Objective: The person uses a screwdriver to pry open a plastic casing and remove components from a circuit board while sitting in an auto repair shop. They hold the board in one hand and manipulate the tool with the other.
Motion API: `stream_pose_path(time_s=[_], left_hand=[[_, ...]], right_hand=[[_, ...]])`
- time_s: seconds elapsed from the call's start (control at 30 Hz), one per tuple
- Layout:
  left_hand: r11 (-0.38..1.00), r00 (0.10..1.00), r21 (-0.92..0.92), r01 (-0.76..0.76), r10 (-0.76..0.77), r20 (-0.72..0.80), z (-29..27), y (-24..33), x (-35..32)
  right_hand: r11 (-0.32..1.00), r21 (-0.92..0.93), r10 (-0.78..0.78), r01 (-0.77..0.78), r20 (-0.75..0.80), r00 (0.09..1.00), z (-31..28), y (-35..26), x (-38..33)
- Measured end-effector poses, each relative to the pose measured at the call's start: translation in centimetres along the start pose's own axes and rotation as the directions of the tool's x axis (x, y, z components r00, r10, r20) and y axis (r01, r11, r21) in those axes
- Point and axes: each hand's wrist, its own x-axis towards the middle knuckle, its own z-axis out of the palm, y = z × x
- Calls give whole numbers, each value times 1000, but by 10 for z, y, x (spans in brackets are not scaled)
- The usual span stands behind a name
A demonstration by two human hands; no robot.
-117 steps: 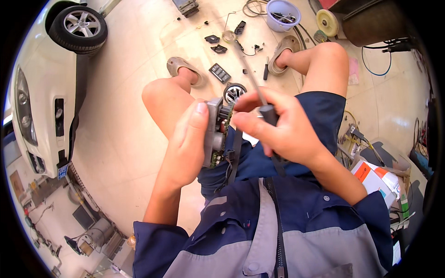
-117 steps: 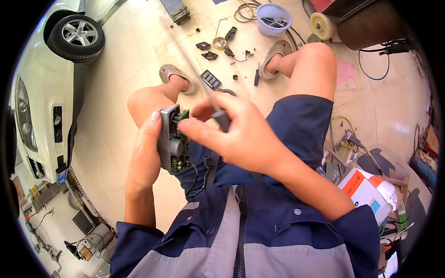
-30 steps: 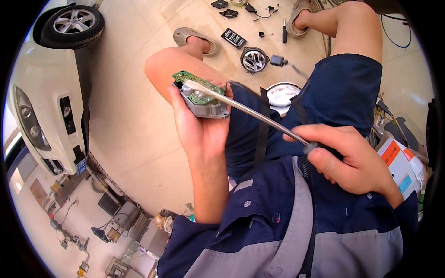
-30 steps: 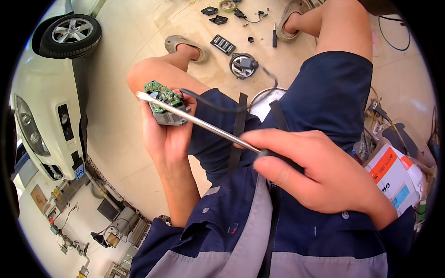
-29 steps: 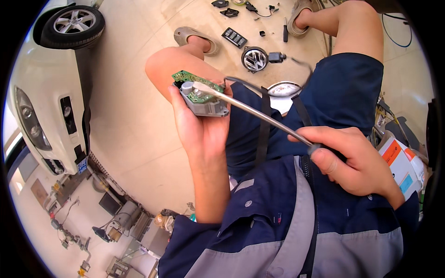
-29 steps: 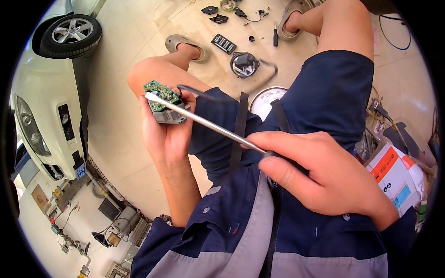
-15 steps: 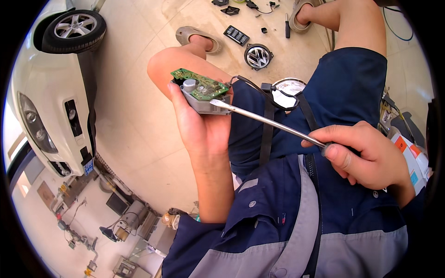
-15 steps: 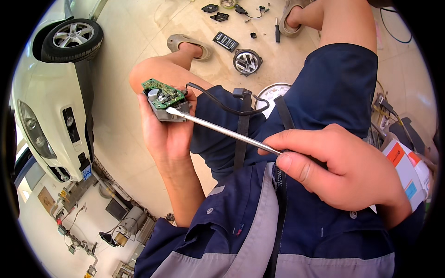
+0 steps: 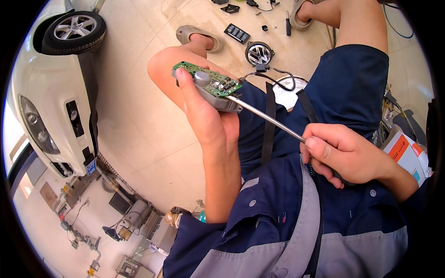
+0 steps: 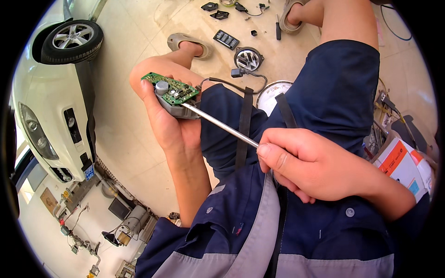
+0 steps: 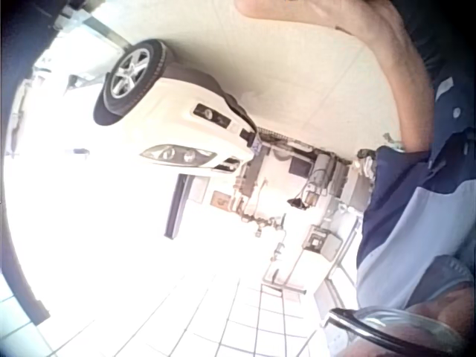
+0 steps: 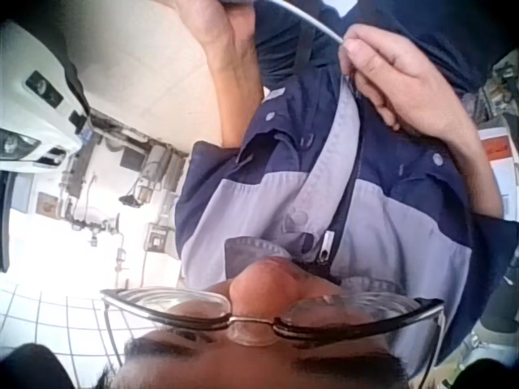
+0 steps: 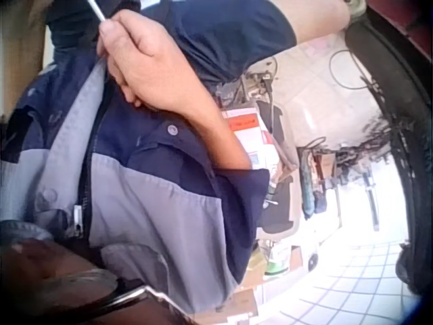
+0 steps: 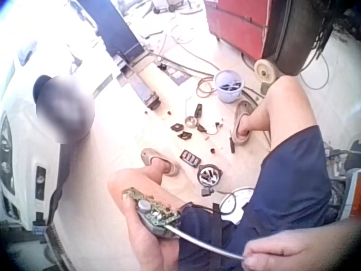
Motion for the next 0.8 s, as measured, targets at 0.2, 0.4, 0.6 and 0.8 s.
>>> stream_pose_path(time_s=[0.2, 0.4, 0.6, 0.8], left_hand=[[961, 973, -190, 203, -219, -68, -5, 5, -8], [946, 976, -261, 194, -212, -43, -7, 6, -7], [918, 982, -349, 187, -181, 49, -4, 3, -9], [994, 976, 64, 83, -68, -207, 5, 21, -9]], right_hand=[[973, 232, -8, -11, 81, 997, 1, 20, 5], [922, 387, -45, -26, 172, 984, 1, 32, 12], [592, 757, -64, -276, 386, 920, 9, 43, 13], [976, 212, 29, -45, 77, 997, 6, 23, 10]])
